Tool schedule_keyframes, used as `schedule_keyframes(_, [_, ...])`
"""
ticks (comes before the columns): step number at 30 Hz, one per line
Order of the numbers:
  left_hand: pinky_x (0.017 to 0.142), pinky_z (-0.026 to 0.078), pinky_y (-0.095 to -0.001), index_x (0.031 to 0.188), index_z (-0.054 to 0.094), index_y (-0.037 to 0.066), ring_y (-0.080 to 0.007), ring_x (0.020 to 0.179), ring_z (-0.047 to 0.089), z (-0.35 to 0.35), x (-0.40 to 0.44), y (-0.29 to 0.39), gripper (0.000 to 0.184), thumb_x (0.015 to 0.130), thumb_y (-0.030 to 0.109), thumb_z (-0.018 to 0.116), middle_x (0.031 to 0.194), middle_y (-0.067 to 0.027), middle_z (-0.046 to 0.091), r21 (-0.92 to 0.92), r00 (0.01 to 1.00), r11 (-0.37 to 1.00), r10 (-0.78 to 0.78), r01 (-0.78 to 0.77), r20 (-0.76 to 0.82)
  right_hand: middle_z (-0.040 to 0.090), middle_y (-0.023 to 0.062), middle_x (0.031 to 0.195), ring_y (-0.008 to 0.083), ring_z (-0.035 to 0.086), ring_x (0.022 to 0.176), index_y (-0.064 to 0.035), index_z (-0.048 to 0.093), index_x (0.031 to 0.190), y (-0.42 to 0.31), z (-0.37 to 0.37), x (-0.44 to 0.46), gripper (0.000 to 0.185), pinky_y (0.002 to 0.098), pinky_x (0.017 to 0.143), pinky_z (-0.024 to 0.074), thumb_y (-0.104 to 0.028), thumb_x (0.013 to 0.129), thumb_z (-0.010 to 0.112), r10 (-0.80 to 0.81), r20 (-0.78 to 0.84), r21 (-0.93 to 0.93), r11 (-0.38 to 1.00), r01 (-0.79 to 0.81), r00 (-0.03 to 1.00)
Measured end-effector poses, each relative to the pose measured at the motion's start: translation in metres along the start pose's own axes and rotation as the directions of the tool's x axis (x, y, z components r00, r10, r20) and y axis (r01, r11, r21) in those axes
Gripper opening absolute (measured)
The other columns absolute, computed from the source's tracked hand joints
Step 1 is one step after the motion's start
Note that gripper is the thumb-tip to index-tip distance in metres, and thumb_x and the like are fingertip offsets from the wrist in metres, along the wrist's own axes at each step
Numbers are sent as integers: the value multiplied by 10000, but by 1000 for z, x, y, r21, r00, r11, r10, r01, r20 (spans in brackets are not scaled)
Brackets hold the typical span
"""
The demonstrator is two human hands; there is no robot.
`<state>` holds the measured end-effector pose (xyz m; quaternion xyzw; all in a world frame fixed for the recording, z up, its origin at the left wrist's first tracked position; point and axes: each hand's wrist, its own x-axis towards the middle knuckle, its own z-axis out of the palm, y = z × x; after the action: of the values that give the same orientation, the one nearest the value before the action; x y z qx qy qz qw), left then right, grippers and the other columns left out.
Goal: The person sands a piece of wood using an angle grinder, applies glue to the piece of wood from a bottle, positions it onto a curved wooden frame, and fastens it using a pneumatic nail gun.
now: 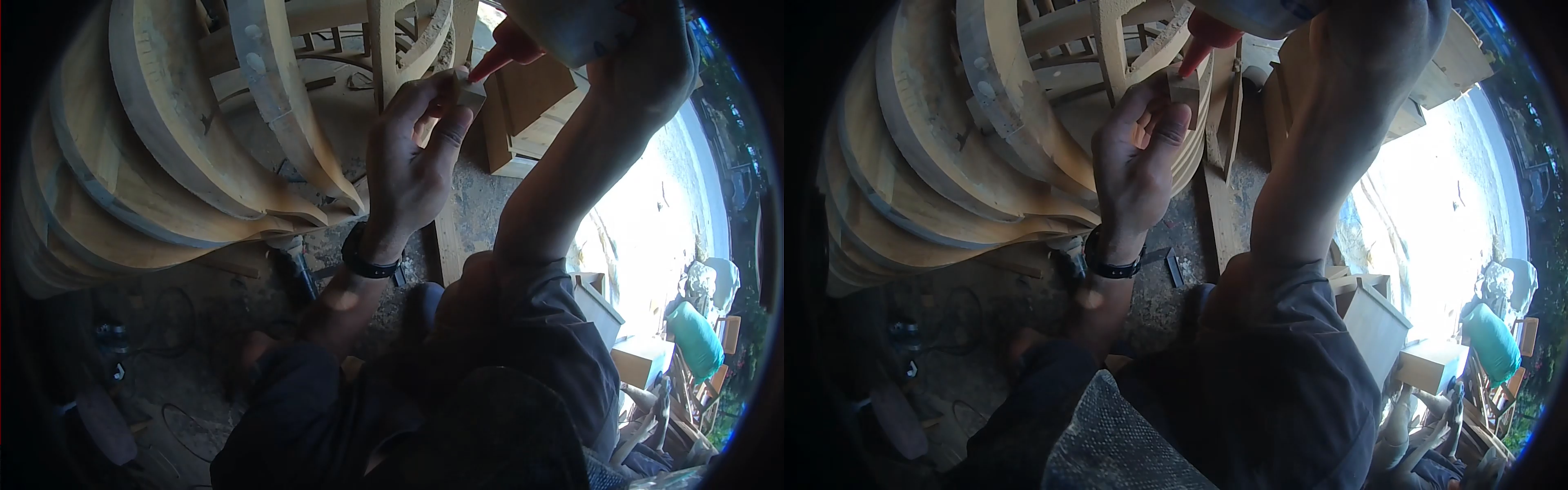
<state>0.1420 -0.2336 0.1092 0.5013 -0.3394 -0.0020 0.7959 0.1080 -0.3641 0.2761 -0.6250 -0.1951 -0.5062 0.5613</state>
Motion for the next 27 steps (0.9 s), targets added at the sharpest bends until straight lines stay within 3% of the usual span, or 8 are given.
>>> schedule_keyframes(6, [1020, 491, -338, 1343, 606, -30, -159, 1098, 633, 1, 0, 2, 355, 1015, 98, 646, 1159, -106, 661, -2, 1000, 1000, -12, 12, 8, 744, 102, 941, 176, 710, 795, 21, 722, 1102, 0, -1, 4, 374, 293, 718, 558, -336, 996, 677, 51, -89, -1, 999, -51, 995])
schedule_keyframes(12, [1017, 495, -341, 1349, 608, -23, -172, 1099, 646, 2, 0, 1, 355, 1014, 91, 642, 1164, -114, 666, 7, 999, 999, 37, -37, 2, 746, 103, 972, 172, 717, 819, 17, 709, 1137, 4, -7, 4, 369, 293, 733, 565, -323, 997, 684, -58, 97, 96, 994, 49, 994])
schedule_keyframes(15, [1020, 496, -347, 1344, 615, -22, -176, 1107, 650, 1, 0, 2, 348, 1014, 86, 639, 1164, -117, 676, 50, 999, 998, 36, -35, -2, 742, 99, 961, 168, 712, 806, 16, 704, 1139, 1, -2, 3, 361, 292, 726, 562, -317, 1002, 678, -6, -42, 36, 999, 7, 999])
schedule_keyframes(27, [1058, 451, -320, 1341, 597, -39, -166, 1169, 632, 0, 0, 6, 343, 1020, 80, 623, 1189, -110, 703, 25, 1000, 1000, 14, -14, 19, 736, 90, 956, 166, 703, 786, 0, 690, 1155, 8, -5, 5, 342, 289, 706, 558, -309, 1011, 666, -4, 26, 123, 992, 0, 1000])
